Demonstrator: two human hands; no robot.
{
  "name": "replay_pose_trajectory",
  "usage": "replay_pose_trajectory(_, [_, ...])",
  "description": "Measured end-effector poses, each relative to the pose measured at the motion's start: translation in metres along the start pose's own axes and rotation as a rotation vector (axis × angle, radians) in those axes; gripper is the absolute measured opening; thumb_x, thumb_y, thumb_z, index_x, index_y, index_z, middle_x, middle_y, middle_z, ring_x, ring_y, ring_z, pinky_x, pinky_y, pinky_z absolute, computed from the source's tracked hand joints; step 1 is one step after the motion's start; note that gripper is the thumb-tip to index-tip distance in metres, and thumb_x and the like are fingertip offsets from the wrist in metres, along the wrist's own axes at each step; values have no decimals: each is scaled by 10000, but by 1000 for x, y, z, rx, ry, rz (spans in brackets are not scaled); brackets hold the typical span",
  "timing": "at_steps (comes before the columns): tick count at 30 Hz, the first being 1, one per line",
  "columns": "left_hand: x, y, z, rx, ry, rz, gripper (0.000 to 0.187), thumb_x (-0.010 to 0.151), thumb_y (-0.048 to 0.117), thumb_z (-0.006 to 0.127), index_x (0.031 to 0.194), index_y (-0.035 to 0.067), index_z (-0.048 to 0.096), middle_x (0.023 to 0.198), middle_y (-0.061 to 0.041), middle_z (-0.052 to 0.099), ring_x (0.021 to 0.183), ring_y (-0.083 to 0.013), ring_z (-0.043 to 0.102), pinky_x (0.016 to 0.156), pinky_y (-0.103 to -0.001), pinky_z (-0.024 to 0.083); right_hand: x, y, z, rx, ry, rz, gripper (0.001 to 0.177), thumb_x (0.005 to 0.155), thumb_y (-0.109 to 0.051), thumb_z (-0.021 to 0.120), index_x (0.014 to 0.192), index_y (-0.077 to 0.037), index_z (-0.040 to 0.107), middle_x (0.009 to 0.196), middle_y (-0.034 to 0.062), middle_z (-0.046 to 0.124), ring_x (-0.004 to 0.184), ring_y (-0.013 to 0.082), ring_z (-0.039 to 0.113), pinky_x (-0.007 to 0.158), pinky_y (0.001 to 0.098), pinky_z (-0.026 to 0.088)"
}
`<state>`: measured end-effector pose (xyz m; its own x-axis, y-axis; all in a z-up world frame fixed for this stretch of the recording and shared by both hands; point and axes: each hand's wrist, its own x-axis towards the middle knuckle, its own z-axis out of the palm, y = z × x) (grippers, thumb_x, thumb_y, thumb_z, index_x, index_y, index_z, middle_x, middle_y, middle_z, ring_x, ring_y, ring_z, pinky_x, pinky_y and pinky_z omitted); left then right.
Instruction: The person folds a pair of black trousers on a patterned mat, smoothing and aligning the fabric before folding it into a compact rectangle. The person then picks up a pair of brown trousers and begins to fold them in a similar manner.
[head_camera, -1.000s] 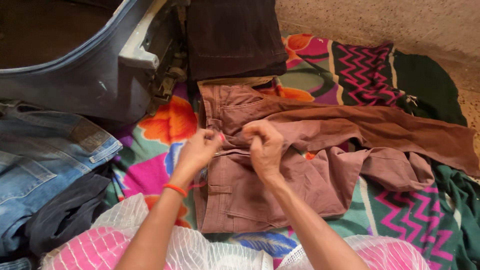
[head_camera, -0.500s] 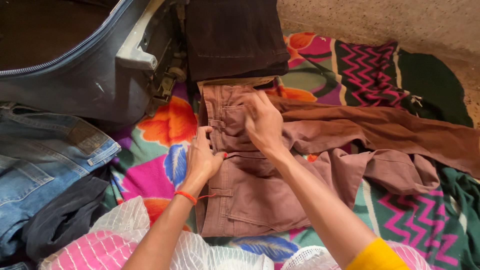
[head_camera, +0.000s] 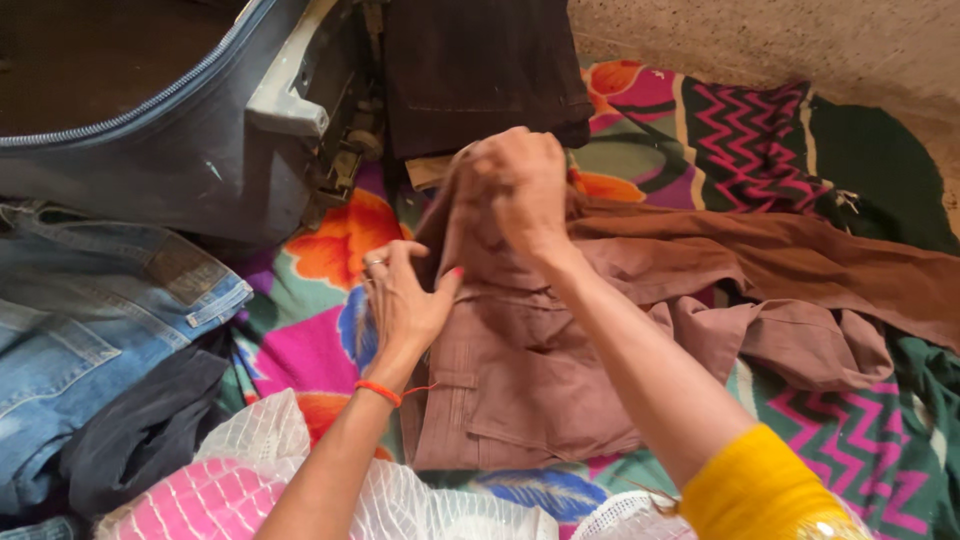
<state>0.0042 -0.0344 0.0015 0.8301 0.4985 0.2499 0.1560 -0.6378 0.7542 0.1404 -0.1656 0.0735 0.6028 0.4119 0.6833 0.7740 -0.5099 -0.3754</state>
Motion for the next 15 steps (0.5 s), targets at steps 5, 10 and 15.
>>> replay_pose_trajectory(5, [-19,44,-26,-188,-173,220,438,739,326,867,1032,69,669,1143,-221,559,1092,-409,548,905,-494,474,-4,2,-54,-18,120,-82,161,971,11,656,1119,-49,634,999,120,640,958,354,599,867,435,440])
replay_pose_trajectory(10, [-65,88,-46,-198,-154,349,274,844,204,774,1026,39,653,1239,-187,579,1080,-398,603,896,-510,501,0,1,-106,-199,318,-31,118,959,-38,652,1075,-51,658,992,108,654,960,351,591,870,447,429])
replay_pose_trajectory(15, [-83,107,-54,-81,-44,547,326,762,169,783,1021,29,642,1160,-167,591,1015,-412,619,840,-525,506,-25,3,-152,-212,515,75,114,1105,-133,604,1058,-32,628,1040,108,635,1008,297,579,938,421,464])
